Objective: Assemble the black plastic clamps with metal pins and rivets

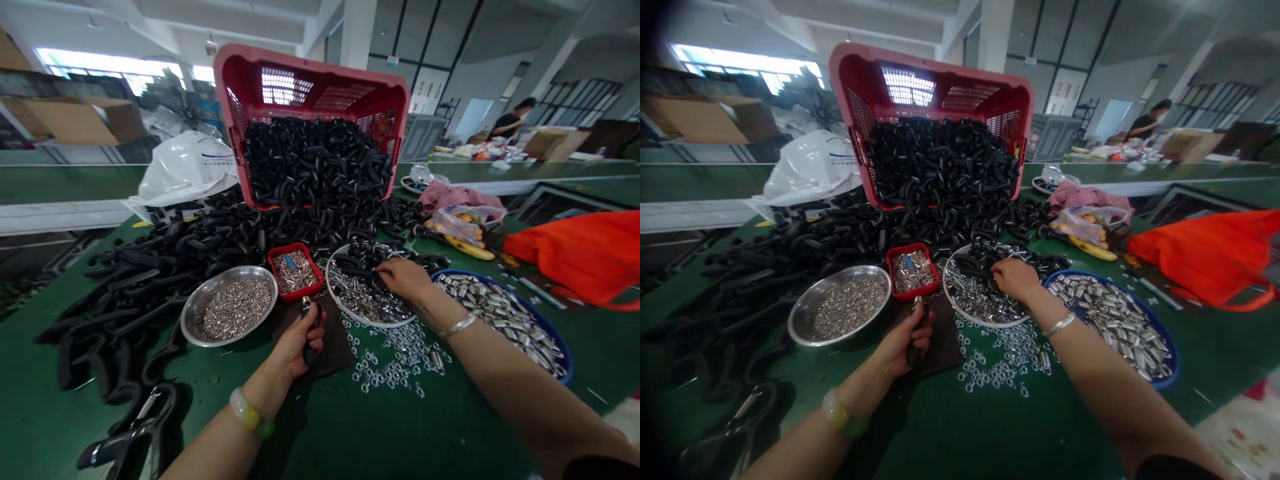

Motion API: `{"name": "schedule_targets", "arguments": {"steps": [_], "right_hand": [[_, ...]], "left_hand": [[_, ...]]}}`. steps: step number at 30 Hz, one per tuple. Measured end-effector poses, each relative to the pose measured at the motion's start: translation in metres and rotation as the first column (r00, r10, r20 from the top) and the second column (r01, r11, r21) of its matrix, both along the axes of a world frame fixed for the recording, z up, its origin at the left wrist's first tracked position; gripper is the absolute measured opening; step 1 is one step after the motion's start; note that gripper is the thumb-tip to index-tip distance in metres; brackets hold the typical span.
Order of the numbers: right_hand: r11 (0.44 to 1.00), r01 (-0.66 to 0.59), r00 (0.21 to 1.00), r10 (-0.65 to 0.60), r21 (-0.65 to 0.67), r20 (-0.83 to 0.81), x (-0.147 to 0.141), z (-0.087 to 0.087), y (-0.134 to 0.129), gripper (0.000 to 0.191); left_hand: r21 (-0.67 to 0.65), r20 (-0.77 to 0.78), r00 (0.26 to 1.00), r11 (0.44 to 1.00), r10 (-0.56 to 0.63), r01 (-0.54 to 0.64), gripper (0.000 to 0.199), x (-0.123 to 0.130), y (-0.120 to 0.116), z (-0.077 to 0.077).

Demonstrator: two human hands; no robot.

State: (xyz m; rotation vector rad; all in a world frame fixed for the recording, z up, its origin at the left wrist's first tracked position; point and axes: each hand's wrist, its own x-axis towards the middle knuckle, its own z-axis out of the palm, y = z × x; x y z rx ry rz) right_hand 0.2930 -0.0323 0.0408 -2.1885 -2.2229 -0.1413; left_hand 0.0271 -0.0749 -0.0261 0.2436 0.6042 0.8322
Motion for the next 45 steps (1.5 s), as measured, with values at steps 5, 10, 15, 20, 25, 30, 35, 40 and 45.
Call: {"name": "schedule_targets", "arguments": {"steps": [5, 10, 15, 20, 25, 30, 35, 40, 45], "right_hand": [[0.982, 0.168, 0.985, -0.164, -0.089, 0.053, 0.063, -0.001, -0.011, 0.028], [0.979, -0.013, 1.0, 0.008, -0.202, -0.024, 0.091, -0.018, -0.018, 0.038], [0.963, -0.146, 0.988, 0.132, -0.226, -0.078, 0.086, -0.027, -0.022, 0.035], [0.954, -0.244, 0.965, 0.221, -0.176, -0.141, 0.092, -0.034, -0.026, 0.036], [0.955, -0.264, 0.953, 0.236, -0.136, -0.188, 0.081, -0.035, -0.023, 0.04], [0.943, -0.259, 0.914, 0.168, -0.211, -0.368, 0.08, -0.027, -0.021, 0.035], [0.998, -0.036, 0.883, 0.057, 0.055, -0.466, 0.067, -0.015, -0.031, 0.034], [0.962, 0.009, 0.388, 0.248, 0.273, -0.887, -0.04, -0.005, -0.056, 0.051], [0.913, -0.163, 0.335, 0.408, 0.375, -0.849, -0.132, -0.027, -0.067, 0.031]], "left_hand": [[0.034, -0.003, 1.0, 0.999, -0.023, 0.023, 0.022, -0.001, -0.001, -0.001], [0.042, -0.006, 0.999, 0.998, -0.046, 0.046, 0.02, 0.001, -0.001, -0.001], [0.046, -0.008, 0.999, 0.998, -0.05, 0.051, 0.022, -0.002, -0.003, -0.003], [0.032, 0.012, 0.997, 0.997, -0.07, 0.07, 0.021, -0.002, -0.004, -0.002], [0.037, 0.003, 0.998, 0.997, -0.065, 0.065, 0.022, -0.001, -0.004, -0.002], [0.06, 0.021, 0.997, 0.995, -0.079, 0.078, 0.022, -0.003, -0.006, -0.003], [0.054, 0.012, 0.997, 0.996, -0.078, 0.077, 0.022, -0.002, -0.004, -0.003], [0.048, 0.099, 0.989, 0.994, -0.108, 0.103, 0.023, -0.003, -0.003, -0.003], [0.028, 0.175, 0.974, 0.989, -0.146, 0.144, 0.025, -0.013, -0.007, -0.003]]}}
